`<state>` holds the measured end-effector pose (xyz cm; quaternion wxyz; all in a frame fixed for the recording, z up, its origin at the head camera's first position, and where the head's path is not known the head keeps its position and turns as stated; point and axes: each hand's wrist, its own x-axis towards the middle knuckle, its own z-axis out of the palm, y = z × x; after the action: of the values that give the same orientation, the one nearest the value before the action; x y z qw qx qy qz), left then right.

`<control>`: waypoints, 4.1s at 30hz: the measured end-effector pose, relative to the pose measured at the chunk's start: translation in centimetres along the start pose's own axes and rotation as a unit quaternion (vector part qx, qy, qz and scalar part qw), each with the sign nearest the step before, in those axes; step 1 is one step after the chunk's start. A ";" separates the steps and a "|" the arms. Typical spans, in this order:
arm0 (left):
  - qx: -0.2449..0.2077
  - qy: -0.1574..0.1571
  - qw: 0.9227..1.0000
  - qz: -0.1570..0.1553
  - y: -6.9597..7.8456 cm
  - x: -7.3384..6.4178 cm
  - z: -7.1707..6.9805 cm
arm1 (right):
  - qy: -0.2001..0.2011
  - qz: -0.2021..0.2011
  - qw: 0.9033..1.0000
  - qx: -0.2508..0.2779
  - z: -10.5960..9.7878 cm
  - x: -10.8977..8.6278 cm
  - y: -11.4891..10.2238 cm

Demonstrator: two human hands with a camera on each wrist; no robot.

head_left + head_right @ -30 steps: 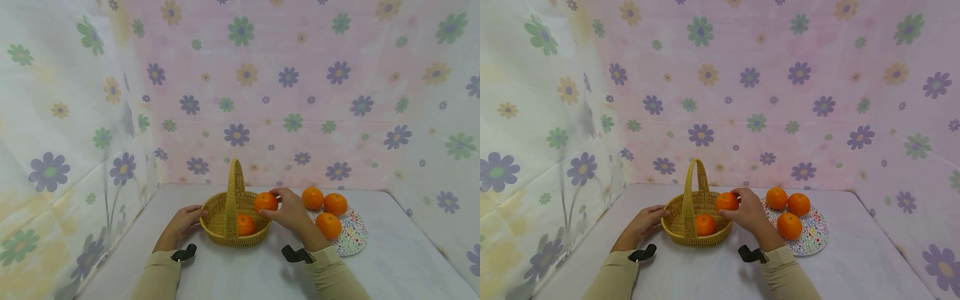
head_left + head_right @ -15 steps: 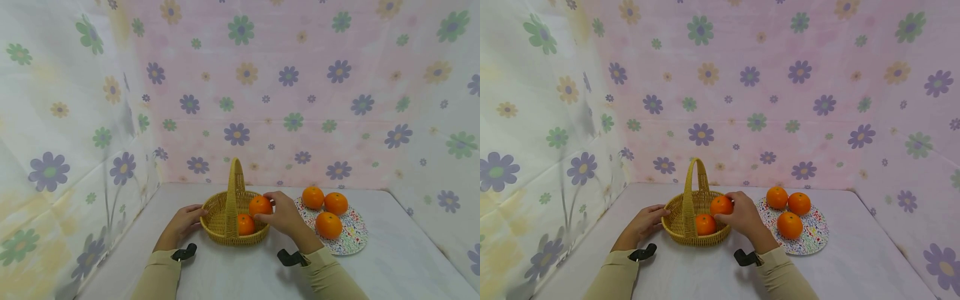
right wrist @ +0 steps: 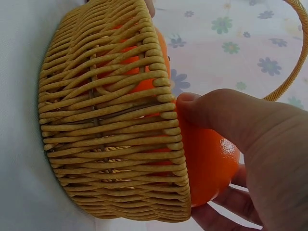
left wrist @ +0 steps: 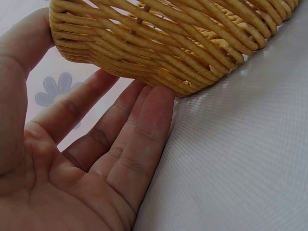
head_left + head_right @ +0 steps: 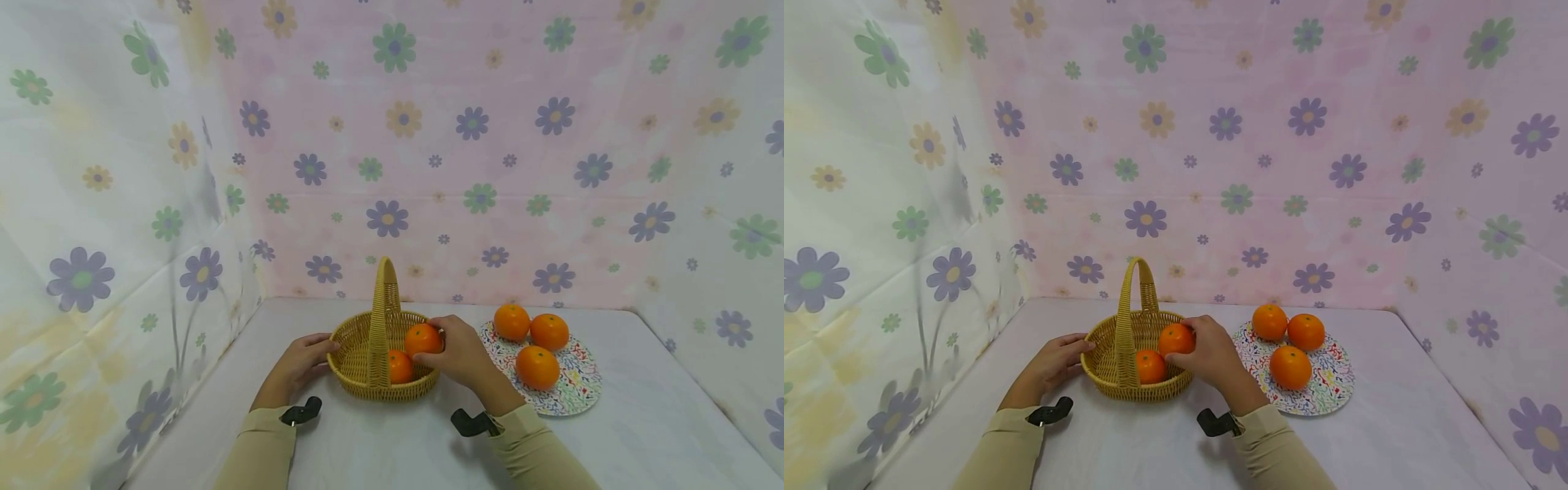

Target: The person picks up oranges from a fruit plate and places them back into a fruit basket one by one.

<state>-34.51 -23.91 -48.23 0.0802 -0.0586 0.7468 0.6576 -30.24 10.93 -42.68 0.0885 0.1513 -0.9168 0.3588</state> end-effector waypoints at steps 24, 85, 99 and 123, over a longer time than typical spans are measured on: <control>-0.014 -0.004 1.000 0.003 0.2 -0.1 0.1 | -0.042 -0.016 0.999 -0.031 0.5 -0.3 -0.6; 0.008 0.008 1.000 -0.006 0.3 -0.2 0.2 | -0.117 -0.031 0.992 0.029 1.3 -0.4 -0.7; 0.011 0.003 1.000 -0.001 0.2 -0.5 0.1 | -0.120 -0.035 0.992 0.017 1.2 -0.6 -1.0; 0.020 0.010 1.000 -0.018 0.5 -0.4 0.2 | -0.109 -0.054 0.992 0.021 0.4 -0.6 -0.9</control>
<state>-34.24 -23.69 -47.74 0.0857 -0.0766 0.7592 0.6406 -29.42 10.15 -42.52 0.0036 0.2404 -0.9040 0.3536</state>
